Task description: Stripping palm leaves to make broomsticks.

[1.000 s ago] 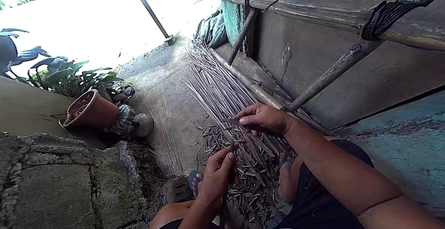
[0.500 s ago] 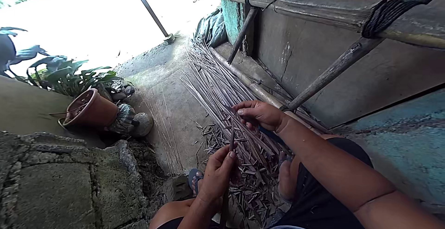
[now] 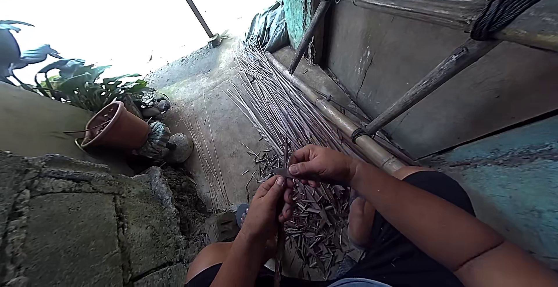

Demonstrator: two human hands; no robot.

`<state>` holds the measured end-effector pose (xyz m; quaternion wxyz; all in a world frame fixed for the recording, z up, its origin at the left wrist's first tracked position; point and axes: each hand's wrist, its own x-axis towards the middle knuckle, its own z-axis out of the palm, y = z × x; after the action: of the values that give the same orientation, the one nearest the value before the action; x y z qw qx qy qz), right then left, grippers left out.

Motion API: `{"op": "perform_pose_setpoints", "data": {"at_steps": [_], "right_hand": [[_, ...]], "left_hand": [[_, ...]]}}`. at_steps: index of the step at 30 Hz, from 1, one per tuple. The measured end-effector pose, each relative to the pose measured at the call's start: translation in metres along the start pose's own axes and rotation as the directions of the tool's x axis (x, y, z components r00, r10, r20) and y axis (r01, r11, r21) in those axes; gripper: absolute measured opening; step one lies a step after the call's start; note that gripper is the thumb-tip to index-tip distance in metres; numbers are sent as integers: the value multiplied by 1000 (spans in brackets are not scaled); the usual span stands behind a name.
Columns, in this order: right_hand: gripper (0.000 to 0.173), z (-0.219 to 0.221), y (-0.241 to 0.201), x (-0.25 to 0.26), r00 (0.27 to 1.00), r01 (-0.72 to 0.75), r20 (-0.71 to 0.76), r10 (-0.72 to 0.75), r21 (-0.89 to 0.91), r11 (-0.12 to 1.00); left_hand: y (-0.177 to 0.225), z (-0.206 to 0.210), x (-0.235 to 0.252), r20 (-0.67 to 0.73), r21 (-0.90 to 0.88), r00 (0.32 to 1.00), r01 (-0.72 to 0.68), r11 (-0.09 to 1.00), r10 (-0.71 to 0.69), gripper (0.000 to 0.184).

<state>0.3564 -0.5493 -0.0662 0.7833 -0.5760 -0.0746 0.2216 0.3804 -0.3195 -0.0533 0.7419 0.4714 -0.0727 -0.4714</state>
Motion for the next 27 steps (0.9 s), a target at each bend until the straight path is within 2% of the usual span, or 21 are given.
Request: {"op": "perform_pose_setpoints", "data": {"at_steps": [5,9,12,15,18,20,23,25,27], "right_hand": [[20,-15,2,1,994,107,-4,-107,-68,992],[19,-22,2,2,992,112,-55,-118,-91,990],[20,-28,-3,2,972,75,-214,-93,-93,993],[18,-40,-9,2,915,61,-397,-73,-41,997],[15,-39,-12,2,883,87,-466,-59,38,995],[19,-34,-12,0,913,73,-407,-37,72,995],[26,-22,-10,-2,973,22,-229,-8,60,998],[27,-15,-6,-2,992,0,-125,6,48,999],[26,-8,-2,-1,996,-19,-90,24,51,999]], "left_hand": [[2,1,-1,54,-87,998,40,995,-35,28],[3,2,-1,31,-78,999,41,996,-39,28],[3,-1,-3,46,-63,998,37,997,-34,28],[-1,-2,-7,49,-23,999,24,999,-23,29],[-3,-1,-7,-7,17,999,-32,999,32,29],[-2,-1,-5,-47,105,995,-82,991,87,33],[-1,2,-4,-115,246,982,-115,963,147,34],[-2,4,-4,-127,297,978,-122,947,166,33],[-4,4,-4,-128,322,975,-135,937,184,32]]}}
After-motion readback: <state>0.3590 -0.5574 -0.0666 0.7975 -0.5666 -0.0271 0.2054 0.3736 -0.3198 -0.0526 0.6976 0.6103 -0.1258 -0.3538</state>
